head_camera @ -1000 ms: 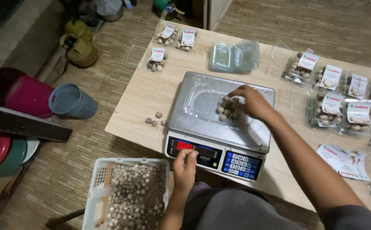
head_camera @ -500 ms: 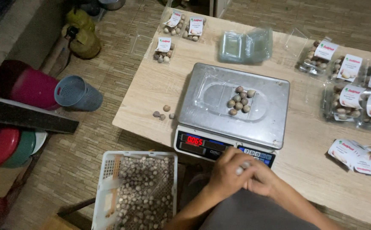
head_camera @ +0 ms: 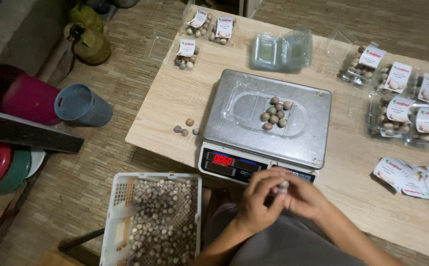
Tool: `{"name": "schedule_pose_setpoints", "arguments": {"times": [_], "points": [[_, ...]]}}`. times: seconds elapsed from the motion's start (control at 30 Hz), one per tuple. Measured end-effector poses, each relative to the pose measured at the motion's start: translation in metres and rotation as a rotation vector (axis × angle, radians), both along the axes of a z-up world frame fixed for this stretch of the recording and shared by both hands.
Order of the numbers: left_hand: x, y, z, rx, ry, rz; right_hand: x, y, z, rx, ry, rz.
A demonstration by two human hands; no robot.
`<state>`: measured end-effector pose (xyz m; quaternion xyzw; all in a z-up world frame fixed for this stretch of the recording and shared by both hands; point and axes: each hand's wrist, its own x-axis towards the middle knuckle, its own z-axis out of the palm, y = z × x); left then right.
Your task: The person picks up several nuts from a large white basket, places them on an electronic scale, and kemudian puts them into clear plastic bags according to weight.
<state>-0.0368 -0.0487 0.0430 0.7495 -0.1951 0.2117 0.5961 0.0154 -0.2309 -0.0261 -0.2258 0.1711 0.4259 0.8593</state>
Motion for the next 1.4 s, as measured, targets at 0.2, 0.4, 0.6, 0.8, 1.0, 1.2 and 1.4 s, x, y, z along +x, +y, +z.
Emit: {"name": "schedule_pose_setpoints", "arguments": {"times": [0.2,0.4,0.6,0.8,1.0,1.2,1.4], "points": [[-0.002,0.024,-0.002,-0.023,-0.018,0.159,0.096,-0.007,0.051,-0.907,-0.717,-0.075],[-0.011,0.037,-0.014,-0.004,0.027,0.225,0.164,0.0,0.041,-1.423,-1.054,-0.081],[-0.018,0.056,-0.021,-0.023,0.092,0.309,0.166,0.0,0.056,-1.456,-0.914,-0.087],[-0.017,0.061,-0.03,-0.061,0.179,0.314,0.162,-0.002,0.076,-1.247,-0.754,-0.217],[-0.01,0.057,-0.031,-0.038,0.194,0.239,0.145,0.014,0.058,-1.497,-1.189,0.31],[-0.009,0.062,-0.032,-0.043,0.203,0.238,0.143,0.006,0.08,-1.476,-0.991,0.256],[-0.012,0.067,-0.038,-0.023,0.278,0.218,0.165,-0.036,0.061,-0.787,-0.348,-0.406]]}}
